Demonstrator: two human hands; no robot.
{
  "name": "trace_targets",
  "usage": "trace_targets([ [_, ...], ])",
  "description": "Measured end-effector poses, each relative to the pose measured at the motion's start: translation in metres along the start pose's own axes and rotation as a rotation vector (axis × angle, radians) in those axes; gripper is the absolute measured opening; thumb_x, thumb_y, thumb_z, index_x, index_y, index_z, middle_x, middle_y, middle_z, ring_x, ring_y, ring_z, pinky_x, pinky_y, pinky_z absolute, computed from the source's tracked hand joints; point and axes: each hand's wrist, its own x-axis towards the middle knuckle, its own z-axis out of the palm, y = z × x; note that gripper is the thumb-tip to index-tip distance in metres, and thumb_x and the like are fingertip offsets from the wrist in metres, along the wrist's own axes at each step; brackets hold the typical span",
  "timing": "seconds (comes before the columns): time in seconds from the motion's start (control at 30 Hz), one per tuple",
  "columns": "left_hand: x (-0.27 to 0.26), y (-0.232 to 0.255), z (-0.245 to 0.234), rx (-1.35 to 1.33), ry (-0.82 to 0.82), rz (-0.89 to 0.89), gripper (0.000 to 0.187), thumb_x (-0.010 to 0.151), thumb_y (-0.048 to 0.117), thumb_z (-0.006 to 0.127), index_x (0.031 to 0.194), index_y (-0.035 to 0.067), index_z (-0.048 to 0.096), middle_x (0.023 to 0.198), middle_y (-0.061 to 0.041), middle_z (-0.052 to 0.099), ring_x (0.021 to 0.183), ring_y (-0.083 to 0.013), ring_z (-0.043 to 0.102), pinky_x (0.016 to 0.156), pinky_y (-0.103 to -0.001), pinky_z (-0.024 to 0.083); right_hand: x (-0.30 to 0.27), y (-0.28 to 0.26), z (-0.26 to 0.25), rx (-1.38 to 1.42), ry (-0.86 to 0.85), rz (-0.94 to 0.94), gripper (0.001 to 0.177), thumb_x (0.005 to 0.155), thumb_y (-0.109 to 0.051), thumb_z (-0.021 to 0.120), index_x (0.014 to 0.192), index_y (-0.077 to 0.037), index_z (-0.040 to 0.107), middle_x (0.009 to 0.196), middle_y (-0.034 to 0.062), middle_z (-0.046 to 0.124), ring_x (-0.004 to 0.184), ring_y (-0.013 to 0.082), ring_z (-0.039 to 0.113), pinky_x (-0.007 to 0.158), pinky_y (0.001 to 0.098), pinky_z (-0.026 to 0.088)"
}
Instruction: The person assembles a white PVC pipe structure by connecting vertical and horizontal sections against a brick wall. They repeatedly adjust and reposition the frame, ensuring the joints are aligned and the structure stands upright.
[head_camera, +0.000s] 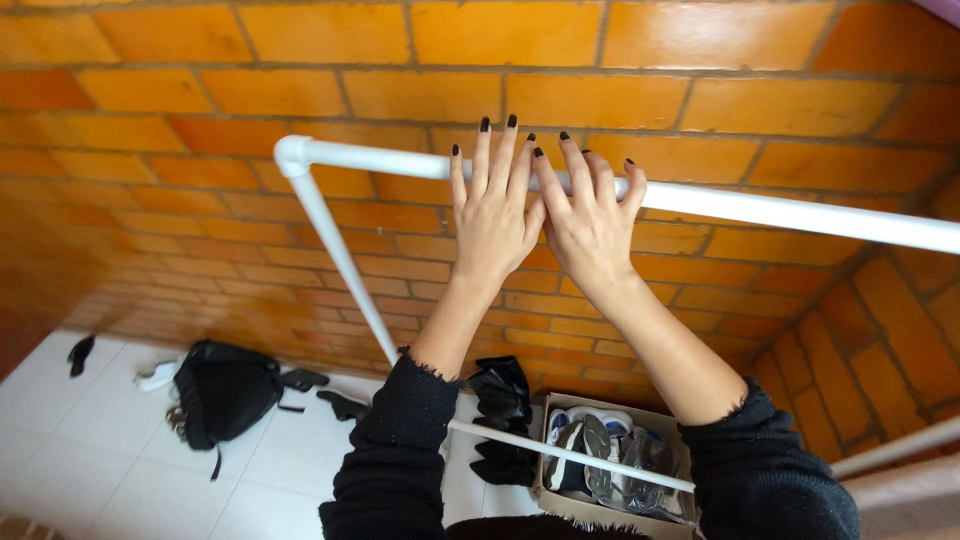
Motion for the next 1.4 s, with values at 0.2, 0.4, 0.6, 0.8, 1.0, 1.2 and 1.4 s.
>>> trace_targets([
  [0.2,-0.011,-0.027,-0.011,-0.014,-0.004,-0.039,0.056,0.098,0.042,0.062,0.144,0.008,0.057,0.164,-0.014,0.034,0.154,-0.0409,0.021,0.123,-0.065,0.017,0.009,-0.02,0.015,0.036,-0.009,-0.031,0.055,0.095,-0.019,0.075,0.147,-0.016,0.059,0.156,0.013,0.05,0.128,0.0296,0.054,0.105,0.0648,0.032],
  [0.4,-0.022,-0.048,0.003,0.038,-0.067,-0.036,0.055,0.101,0.04,0.06,0.146,0.008,0.057,0.163,-0.01,0.037,0.154,-0.0381,0.024,0.125,-0.064,0.016,0.017,-0.043,0.025,0.02,-0.008,-0.012,0.054,0.094,-0.022,0.072,0.146,-0.017,0.06,0.154,0.0129,0.051,0.126,0.0311,0.055,0.104,0.0664,0.032],
  [0.6,-0.02,-0.054,-0.007,-0.011,-0.042,-0.024,0.058,0.096,0.037,0.06,0.145,0.006,0.056,0.164,-0.016,0.033,0.154,-0.0404,0.023,0.125,-0.063,0.015,0.021,-0.055,0.033,-0.014,-0.036,0.012,0.054,0.095,-0.019,0.068,0.148,-0.017,0.06,0.155,0.0123,0.052,0.127,0.0299,0.055,0.107,0.0681,0.029],
  [0.8,-0.019,-0.065,0.005,-0.036,-0.002,-0.112,0.058,0.095,0.032,0.06,0.146,0.005,0.055,0.165,-0.02,0.027,0.154,-0.0441,0.019,0.124,-0.065,0.015,0.033,-0.062,0.04,0.003,-0.014,-0.024,0.054,0.097,-0.02,0.066,0.15,-0.017,0.058,0.143,0.0099,0.06,0.123,0.0286,0.057,0.108,0.0692,0.028],
  [1.0,-0.026,-0.072,0.004,0.017,0.053,-0.121,0.061,0.099,0.035,0.061,0.151,0.004,0.052,0.167,-0.016,0.03,0.157,-0.0388,0.02,0.126,-0.064,0.013,0.043,-0.07,0.034,0.033,-0.045,-0.028,0.058,0.095,-0.02,0.068,0.15,-0.01,0.056,0.122,0.0103,0.066,0.115,0.0271,0.061,0.108,0.0691,0.03],
  [1.2,-0.025,-0.081,0.005,0.029,0.03,-0.104,0.059,0.098,0.039,0.063,0.148,0.008,0.053,0.164,-0.009,0.037,0.156,-0.0328,0.023,0.125,-0.065,0.011,0.044,-0.074,0.035,0.0,-0.036,-0.001,0.058,0.091,-0.018,0.069,0.148,-0.007,0.06,0.12,0.0101,0.066,0.114,0.0259,0.06,0.11,0.0696,0.029],
  [1.4,-0.029,-0.103,-0.014,-0.049,0.035,-0.044,0.054,0.098,0.036,0.065,0.146,0.014,0.057,0.162,-0.012,0.04,0.154,-0.034,0.027,0.123,-0.066,0.013,0.047,-0.093,0.03,-0.005,-0.031,0.033,0.048,0.091,-0.019,0.072,0.137,-0.007,0.064,0.129,0.0081,0.063,0.122,0.026,0.057,0.11,0.0694,0.028],
])
